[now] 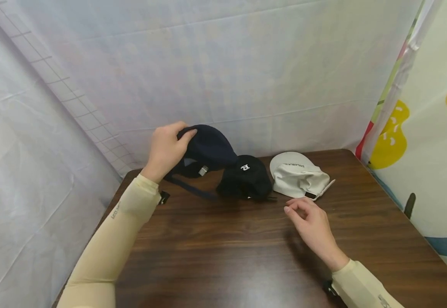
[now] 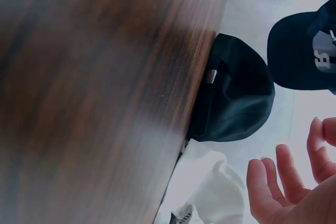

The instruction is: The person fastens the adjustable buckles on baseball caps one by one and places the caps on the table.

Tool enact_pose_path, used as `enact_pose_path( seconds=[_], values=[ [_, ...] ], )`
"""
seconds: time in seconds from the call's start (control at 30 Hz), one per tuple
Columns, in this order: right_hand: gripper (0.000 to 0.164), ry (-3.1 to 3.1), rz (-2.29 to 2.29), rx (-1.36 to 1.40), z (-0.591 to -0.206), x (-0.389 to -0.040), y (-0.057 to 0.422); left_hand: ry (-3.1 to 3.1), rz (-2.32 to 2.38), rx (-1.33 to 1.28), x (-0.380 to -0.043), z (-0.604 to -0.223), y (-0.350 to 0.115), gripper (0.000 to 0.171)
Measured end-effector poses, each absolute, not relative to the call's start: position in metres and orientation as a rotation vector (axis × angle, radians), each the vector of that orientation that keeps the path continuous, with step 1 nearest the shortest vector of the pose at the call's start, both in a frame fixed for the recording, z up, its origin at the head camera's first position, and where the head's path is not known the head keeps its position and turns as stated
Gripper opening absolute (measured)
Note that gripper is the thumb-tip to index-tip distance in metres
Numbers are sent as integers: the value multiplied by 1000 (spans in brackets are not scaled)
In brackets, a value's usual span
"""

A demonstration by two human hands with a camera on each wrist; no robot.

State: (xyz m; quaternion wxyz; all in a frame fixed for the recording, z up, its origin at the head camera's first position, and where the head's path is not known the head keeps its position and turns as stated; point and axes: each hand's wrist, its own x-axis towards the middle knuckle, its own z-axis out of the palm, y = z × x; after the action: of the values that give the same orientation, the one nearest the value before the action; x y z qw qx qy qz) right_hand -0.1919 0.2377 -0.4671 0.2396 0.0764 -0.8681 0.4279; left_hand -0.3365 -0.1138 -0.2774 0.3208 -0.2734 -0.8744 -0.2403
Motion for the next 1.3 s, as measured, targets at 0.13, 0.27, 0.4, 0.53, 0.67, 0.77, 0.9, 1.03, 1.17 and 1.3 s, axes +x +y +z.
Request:
enact_pose_path(
  seconds=[0.13, 0.27, 0.4, 0.53, 0.67, 0.77, 0.9, 1.03, 1.17, 1.3],
  values=[
    [14, -2366, 1178, 209, -467, -192, 238, -2324, -664, -767, -323, -277, -101, 19],
    [13, -2365, 1188, 209, -466, -192, 238, -2344, -695, -798, -314, -283, -92, 18],
    [13, -2366, 1191, 211, -466, -191, 238, -2336, -713, -835, -306, -289, -86, 17],
    [13, -2365, 1183, 209, -466, -191, 238, -2321, -714, -860, -299, -291, -83, 15],
    [12, -2367, 1175, 206, -466, -191, 238, -2309, -695, -863, -292, -290, -81, 14],
    [12, -2366, 1174, 202, -466, -190, 239, -2302, -677, -864, -287, -287, -80, 14],
    [12, -2364, 1178, 198, -466, -188, 239, -2291, -656, -862, -280, -282, -77, 15],
    [12, -2366, 1182, 200, -466, -186, 239, -2305, -662, -888, -270, -281, -72, 14],
    [14, -2364, 1186, 203, -466, -183, 238, -2349, -674, -939, -261, -287, -67, 15],
    [15, -2367, 1181, 208, -465, -183, 237, -2394, -666, -971, -256, -297, -60, 18]
  ],
)
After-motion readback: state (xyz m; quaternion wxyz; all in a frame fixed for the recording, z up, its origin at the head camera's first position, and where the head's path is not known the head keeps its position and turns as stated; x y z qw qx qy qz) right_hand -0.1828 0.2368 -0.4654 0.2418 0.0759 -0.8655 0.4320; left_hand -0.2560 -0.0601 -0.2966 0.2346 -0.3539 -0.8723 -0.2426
